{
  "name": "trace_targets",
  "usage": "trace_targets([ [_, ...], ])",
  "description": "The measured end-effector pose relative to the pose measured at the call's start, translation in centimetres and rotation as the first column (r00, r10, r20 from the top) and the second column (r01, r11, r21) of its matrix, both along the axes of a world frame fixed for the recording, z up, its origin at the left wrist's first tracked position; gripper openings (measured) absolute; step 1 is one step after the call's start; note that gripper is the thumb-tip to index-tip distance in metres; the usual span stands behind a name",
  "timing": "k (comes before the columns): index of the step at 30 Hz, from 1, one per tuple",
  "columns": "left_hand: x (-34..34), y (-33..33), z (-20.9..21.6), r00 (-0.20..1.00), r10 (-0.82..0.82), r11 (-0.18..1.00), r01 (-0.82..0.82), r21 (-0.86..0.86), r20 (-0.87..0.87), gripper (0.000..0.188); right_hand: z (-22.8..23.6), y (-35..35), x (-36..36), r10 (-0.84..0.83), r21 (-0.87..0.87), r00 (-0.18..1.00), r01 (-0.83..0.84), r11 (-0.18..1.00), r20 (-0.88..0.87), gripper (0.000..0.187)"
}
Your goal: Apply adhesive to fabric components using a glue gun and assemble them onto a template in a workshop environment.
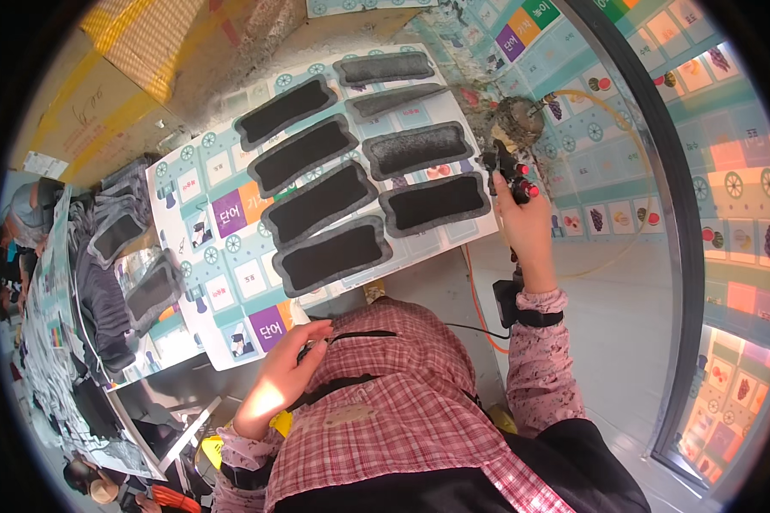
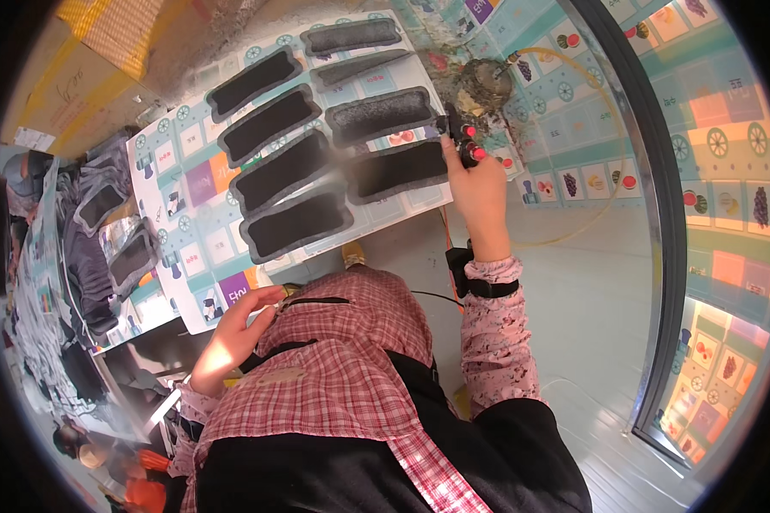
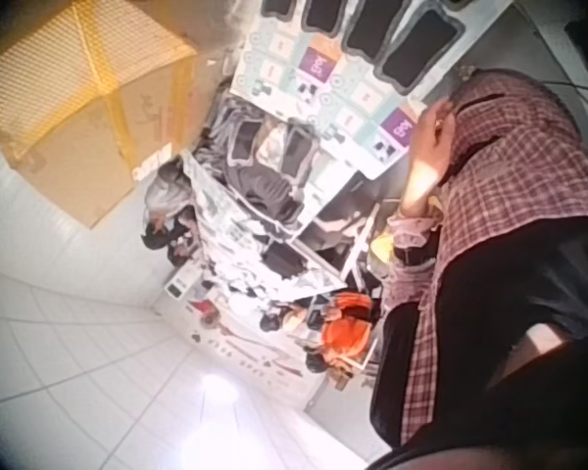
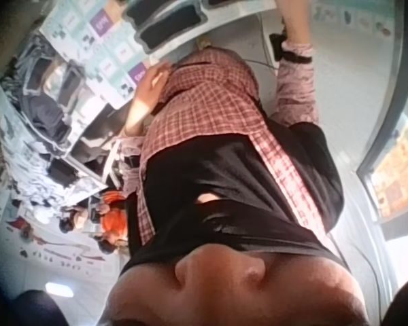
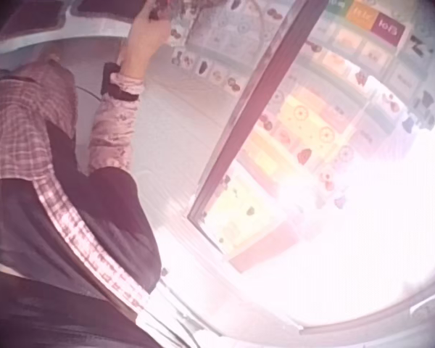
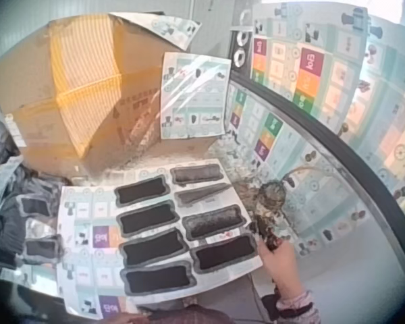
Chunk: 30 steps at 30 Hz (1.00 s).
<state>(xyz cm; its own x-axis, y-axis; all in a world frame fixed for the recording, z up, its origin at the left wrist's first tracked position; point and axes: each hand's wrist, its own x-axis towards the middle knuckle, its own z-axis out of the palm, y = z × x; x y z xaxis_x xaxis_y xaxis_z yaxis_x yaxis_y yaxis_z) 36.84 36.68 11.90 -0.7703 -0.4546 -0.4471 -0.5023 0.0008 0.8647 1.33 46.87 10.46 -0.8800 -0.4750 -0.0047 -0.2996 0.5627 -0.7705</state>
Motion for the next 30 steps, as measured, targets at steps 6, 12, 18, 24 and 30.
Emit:
trace_targets([
  [6, -1.0, 0.3, 0.3, 1.0, -0.018, 0.999, 0.018, 0.048, 0.01, 0.032, 0.1, -0.5, 4.6, 0.178, -0.062, 0.971, -0.17, 0.983, 0.157, 0.039],
  [12, -0.6, 0.4, -0.2, 1.0, -0.02, 0.999, 0.02, -0.032, 0.006, 0.033, -0.5, 0.9, 1.4, 0.026, 0.103, 0.996, -0.036, 0.994, 0.091, 0.043],
  [18, -1.3, 0.7, 0.2, 0.999, -0.02, 0.999, 0.019, 0.034, 0.025, 0.033, -2.3, 1.5, 2.6, 0.129, -0.095, 0.974, -0.113, 0.989, 0.184, 0.046],
  [24, -1.3, 0.3, 0.1, 0.999, -0.014, 1.0, 0.014, 0.002, 0.036, 0.032, -2.1, 2.8, -0.9, 0.026, -0.007, 0.988, -0.025, 1.0, 0.15, 0.042],
  [30, -1.6, 0.7, 0.2, 0.999, -0.032, 0.998, 0.03, 0.046, 0.04, 0.032, -2.2, 2.5, -2.7, 0.032, -0.07, 0.992, -0.024, 0.997, 0.119, 0.041],
])
